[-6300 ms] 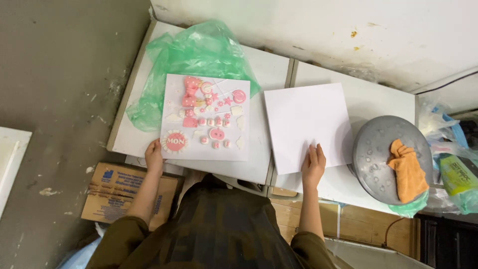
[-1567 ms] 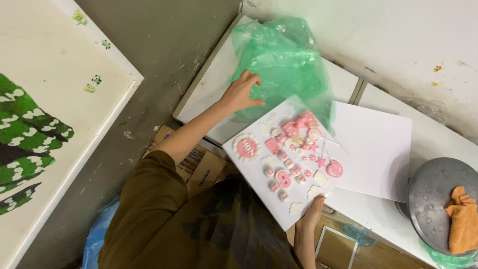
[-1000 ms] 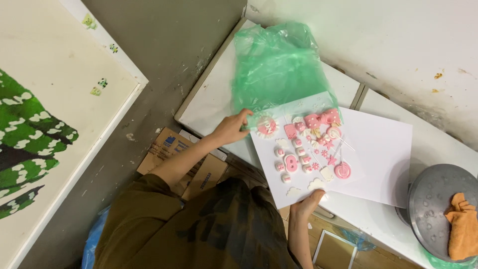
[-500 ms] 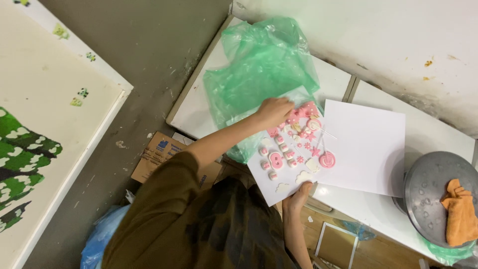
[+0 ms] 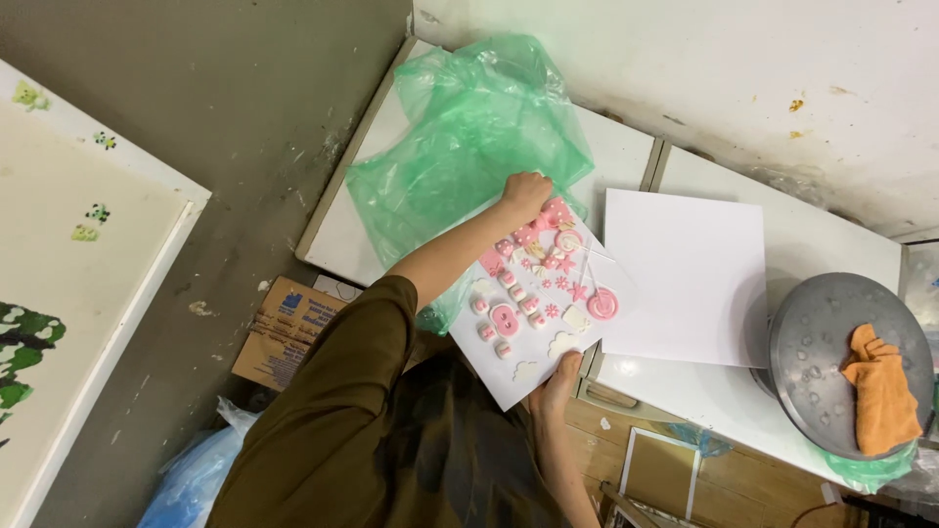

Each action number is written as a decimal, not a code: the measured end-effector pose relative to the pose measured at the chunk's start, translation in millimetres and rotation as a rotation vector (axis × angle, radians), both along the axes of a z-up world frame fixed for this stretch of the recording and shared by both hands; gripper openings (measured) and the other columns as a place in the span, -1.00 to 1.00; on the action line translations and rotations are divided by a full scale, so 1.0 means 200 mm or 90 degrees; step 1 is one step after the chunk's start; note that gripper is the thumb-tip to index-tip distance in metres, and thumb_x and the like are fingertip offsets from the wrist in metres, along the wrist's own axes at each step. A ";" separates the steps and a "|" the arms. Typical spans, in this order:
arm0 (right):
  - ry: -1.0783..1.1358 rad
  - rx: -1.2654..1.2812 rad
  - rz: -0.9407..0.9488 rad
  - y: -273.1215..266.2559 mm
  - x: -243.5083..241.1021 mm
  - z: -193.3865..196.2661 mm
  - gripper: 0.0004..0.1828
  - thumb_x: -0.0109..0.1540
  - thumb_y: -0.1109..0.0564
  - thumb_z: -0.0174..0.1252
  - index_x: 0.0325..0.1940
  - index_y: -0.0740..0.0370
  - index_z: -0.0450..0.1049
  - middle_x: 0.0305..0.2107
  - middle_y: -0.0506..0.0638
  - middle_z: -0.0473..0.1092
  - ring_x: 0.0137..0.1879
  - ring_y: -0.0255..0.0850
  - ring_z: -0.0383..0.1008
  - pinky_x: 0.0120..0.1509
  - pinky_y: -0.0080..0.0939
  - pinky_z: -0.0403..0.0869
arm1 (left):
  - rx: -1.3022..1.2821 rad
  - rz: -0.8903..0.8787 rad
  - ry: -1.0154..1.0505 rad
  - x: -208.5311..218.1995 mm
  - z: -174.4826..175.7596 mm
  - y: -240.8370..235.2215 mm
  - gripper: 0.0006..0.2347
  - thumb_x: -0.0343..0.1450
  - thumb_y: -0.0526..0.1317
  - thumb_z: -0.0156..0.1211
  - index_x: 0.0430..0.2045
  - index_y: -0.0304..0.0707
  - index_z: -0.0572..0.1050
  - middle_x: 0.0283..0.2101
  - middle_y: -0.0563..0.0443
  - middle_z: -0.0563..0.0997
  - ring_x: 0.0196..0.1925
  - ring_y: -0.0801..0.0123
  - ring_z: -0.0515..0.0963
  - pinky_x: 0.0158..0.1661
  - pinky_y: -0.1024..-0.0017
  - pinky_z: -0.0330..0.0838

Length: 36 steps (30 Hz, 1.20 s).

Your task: The person organizes pink and white fondant cake decorations by removing them from small bags and placing them onto a white board, before sliding the board into a green plastic bag.

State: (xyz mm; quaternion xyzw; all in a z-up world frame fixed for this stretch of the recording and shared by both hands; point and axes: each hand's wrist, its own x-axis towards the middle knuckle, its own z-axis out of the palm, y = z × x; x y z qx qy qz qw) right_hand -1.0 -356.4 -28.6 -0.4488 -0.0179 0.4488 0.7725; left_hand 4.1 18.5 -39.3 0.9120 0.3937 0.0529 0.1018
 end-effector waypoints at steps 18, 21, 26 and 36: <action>0.011 0.000 0.051 0.03 -0.03 0.06 -0.33 0.40 -0.26 -0.21 0.52 0.05 -0.04 0.36 0.12 0.16 0.41 0.08 0.26 0.40 0.23 0.37 | -0.134 0.023 -0.212 -0.04 0.22 0.01 -0.89 0.33 -0.21 0.21 -0.44 -0.25 0.56 -0.15 -0.18 0.56 -0.12 -0.02 0.61 -0.13 0.07 0.50; 0.014 0.000 0.059 0.05 -0.03 0.04 -0.33 0.41 -0.27 -0.22 0.52 0.06 -0.03 0.35 0.13 0.17 0.41 0.08 0.26 0.41 0.23 0.37 | -0.148 0.008 -0.230 0.03 0.18 -0.03 -0.87 0.35 -0.18 0.20 -0.45 -0.25 0.55 -0.16 -0.17 0.57 -0.14 -0.03 0.62 -0.12 0.07 0.49; 0.040 0.007 0.063 0.09 -0.04 -0.06 -0.33 0.40 -0.28 -0.21 0.51 0.05 0.01 0.33 0.11 0.20 0.38 0.05 0.29 0.39 0.19 0.37 | -0.165 -0.011 -0.256 0.10 0.20 -0.14 -0.88 0.38 -0.20 0.15 -0.45 -0.25 0.55 -0.17 -0.17 0.59 -0.16 -0.05 0.62 -0.12 0.05 0.49; 0.066 0.033 0.068 0.24 -0.02 -0.16 -0.37 0.41 -0.22 -0.15 0.51 0.06 0.04 0.33 0.05 0.23 0.40 0.03 0.27 0.44 0.18 0.33 | -0.101 -0.115 -0.387 -0.24 0.55 -0.53 -0.86 0.43 -0.21 0.21 -0.35 -0.28 0.43 -0.21 -0.12 0.51 -0.22 0.00 0.59 -0.21 0.12 0.47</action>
